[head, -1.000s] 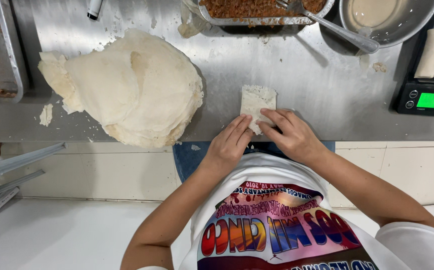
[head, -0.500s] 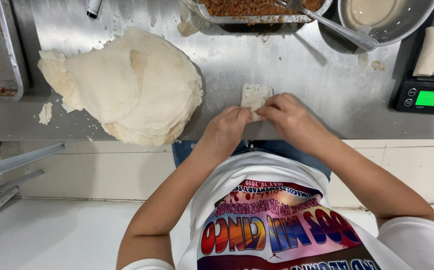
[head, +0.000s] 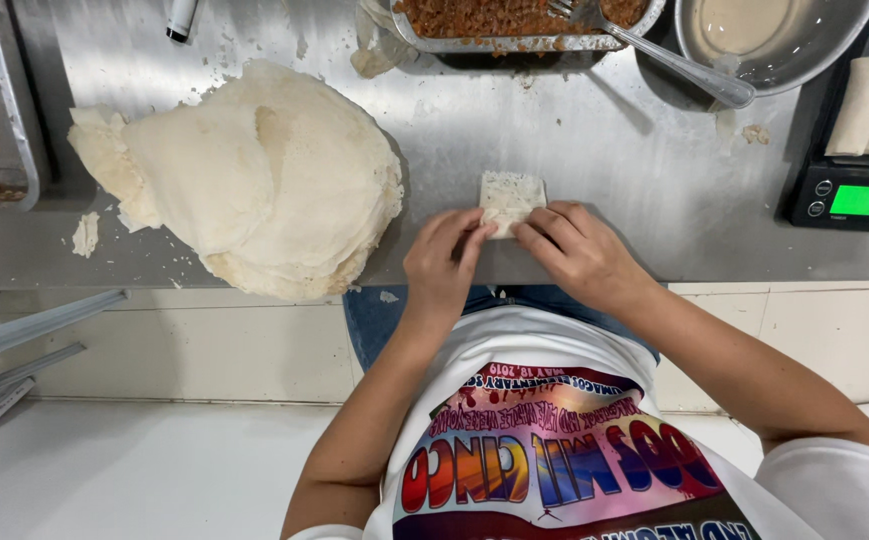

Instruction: The person prepares spring rolls by placing a filling onto thin dough sheets, folding them into rectangular packets, and sealing the edges with a liquid. The finished rolls are placed on a digital scale.

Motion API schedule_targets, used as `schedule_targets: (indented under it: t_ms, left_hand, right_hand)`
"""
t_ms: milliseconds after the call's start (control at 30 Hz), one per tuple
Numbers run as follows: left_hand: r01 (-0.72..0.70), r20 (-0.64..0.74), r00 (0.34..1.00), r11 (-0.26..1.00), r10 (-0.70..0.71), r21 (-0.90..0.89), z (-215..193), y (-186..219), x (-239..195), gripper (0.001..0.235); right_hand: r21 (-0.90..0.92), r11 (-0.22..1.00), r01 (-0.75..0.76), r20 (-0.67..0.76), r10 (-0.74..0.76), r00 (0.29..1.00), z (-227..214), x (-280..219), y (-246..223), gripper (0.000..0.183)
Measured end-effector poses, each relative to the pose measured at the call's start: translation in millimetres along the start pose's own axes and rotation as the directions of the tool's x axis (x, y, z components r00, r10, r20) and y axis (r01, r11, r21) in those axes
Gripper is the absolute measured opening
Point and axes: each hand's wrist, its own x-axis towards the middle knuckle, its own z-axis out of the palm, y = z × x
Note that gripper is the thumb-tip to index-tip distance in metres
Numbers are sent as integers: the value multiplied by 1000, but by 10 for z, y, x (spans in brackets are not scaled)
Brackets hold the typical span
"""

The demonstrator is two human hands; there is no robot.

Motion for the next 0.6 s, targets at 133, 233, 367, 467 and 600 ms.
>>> schedule_targets:
  t_ms: [133, 233, 367, 467, 600]
  left_hand:
    - [-238, -46, 968, 963, 245, 124, 0, 97, -24, 28]
    - [-347, 31, 937, 912, 349, 221, -14, 48, 32, 20]
    - [-238, 220, 955, 957, 199, 168, -70, -85, 180, 14]
    - [-131, 238, 966, 985, 101, 113, -112, -123, 447, 20]
    - [-244, 185, 961, 942, 204, 228, -85, -142, 370, 19]
  right_hand:
    - [-27, 1000, 12, -20, -13, 1000, 22, 24, 7, 6]
    - [-13, 1000, 20, 18, -20, 1000, 5, 86, 44, 5]
    - [272, 945, -179, 210, 123, 970, -82, 293, 236, 6]
    - [356, 860, -365, 282, 274, 920, -44, 309, 470, 14]
    - [91, 979, -183, 159, 168, 973, -10, 303, 245, 12]
